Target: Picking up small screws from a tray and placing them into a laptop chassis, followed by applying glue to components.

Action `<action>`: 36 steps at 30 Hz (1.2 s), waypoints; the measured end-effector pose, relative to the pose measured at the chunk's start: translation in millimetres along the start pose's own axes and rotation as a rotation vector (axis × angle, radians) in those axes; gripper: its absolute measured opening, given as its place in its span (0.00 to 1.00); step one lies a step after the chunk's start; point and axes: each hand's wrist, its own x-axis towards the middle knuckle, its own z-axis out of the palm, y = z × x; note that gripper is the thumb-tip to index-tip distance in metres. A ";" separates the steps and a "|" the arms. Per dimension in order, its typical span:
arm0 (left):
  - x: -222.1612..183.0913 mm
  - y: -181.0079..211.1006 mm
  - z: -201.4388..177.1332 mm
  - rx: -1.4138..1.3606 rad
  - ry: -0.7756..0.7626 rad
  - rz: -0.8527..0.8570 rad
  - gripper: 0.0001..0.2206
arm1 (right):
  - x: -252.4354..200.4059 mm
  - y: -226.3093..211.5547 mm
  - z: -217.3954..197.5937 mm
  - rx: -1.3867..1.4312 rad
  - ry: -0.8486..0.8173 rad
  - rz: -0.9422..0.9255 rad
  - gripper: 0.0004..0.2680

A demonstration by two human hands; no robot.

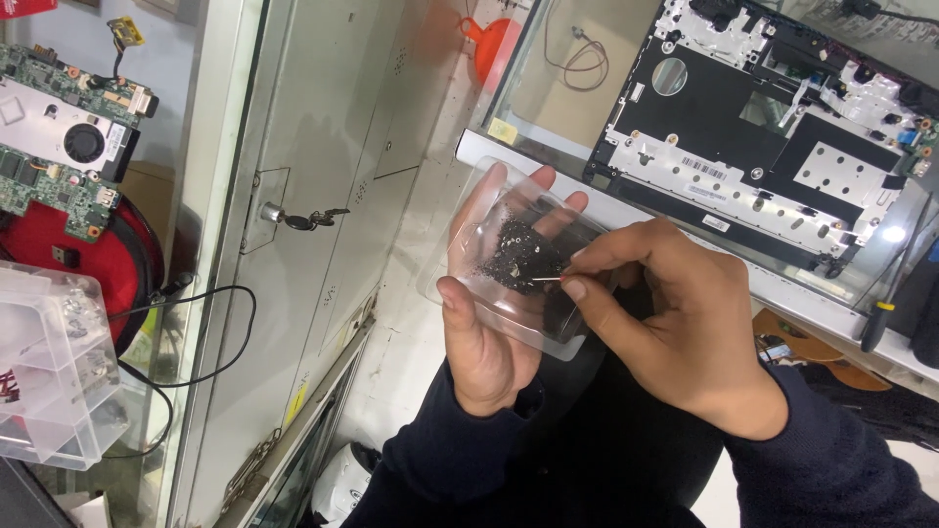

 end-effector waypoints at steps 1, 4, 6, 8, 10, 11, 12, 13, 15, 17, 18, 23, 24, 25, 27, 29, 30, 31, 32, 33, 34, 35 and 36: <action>0.2 0.9 0.8 0.009 0.009 0.003 0.44 | -0.2 0.1 -1.0 0.044 -0.003 0.023 0.06; 3.4 0.2 -6.3 -0.056 0.003 0.022 0.43 | 2.8 -4.4 -4.3 0.162 0.002 0.051 0.06; 5.7 2.0 -11.2 -0.135 -0.014 0.026 0.42 | 3.6 -1.2 -8.2 0.230 0.018 0.062 0.05; 7.4 7.6 -14.0 -0.223 0.012 0.029 0.43 | 1.8 9.6 -13.3 0.239 0.049 0.073 0.07; 9.0 9.7 -21.8 -0.223 -0.017 0.058 0.41 | 3.9 20.3 -17.9 0.258 0.089 0.098 0.07; 9.9 10.9 -26.1 -0.215 -0.044 0.106 0.38 | 4.9 26.0 -19.8 0.287 0.119 0.108 0.07; 9.2 13.5 -23.6 -0.220 -0.043 0.088 0.38 | 5.7 34.5 -19.5 0.280 0.127 0.123 0.07; 8.7 16.2 -21.2 -0.185 0.012 0.093 0.39 | 6.8 43.3 -19.2 0.226 0.148 0.121 0.07; 7.5 19.8 -20.2 -0.150 0.071 0.085 0.40 | 9.9 60.0 -18.0 0.168 0.169 0.132 0.07; 6.3 21.7 -22.4 -0.158 0.066 0.108 0.42 | 14.5 76.1 -16.4 0.142 0.168 0.089 0.07; 6.4 22.6 -21.3 -0.159 0.070 0.099 0.42 | 15.9 79.7 -15.9 0.140 0.169 0.099 0.07; 5.6 25.1 -17.9 -0.086 0.146 0.085 0.43 | 24.8 90.2 -14.2 0.049 0.143 0.056 0.06; 5.5 24.9 -19.4 -0.086 0.151 0.082 0.43 | 25.9 90.8 -13.7 0.049 0.141 0.062 0.06; 5.2 24.7 -20.9 -0.097 0.121 0.080 0.43 | 26.9 91.5 -13.2 0.041 0.133 0.069 0.06; 4.7 23.8 -22.9 -0.107 0.096 0.076 0.44 | 28.4 92.7 -12.8 0.034 0.123 0.080 0.07; 4.4 23.0 -23.7 -0.134 0.078 0.083 0.44 | 30.0 93.7 -12.7 0.012 0.112 0.050 0.07; 4.3 23.5 -24.1 -0.133 0.081 0.082 0.44 | 30.3 93.6 -12.5 0.013 0.110 0.052 0.07; 4.2 23.7 -24.5 -0.125 0.080 0.077 0.44 | 30.6 93.6 -12.6 0.005 0.106 0.048 0.07; 4.0 24.0 -24.9 -0.117 0.079 0.072 0.44 | 30.8 93.5 -12.8 -0.004 0.102 0.045 0.07; 4.2 23.6 -25.1 -0.118 0.081 0.070 0.44 | 30.9 93.4 -12.8 -0.004 0.100 0.047 0.07; 4.2 23.4 -25.2 -0.124 0.075 0.072 0.44 | 30.9 93.3 -12.9 -0.005 0.099 0.051 0.07; 4.4 23.2 -25.4 -0.130 0.067 0.076 0.44 | 31.1 93.1 -12.8 -0.006 0.098 0.054 0.07; 4.3 23.0 -26.1 -0.130 0.069 0.075 0.44 | 31.1 92.9 -12.8 -0.006 0.097 0.055 0.07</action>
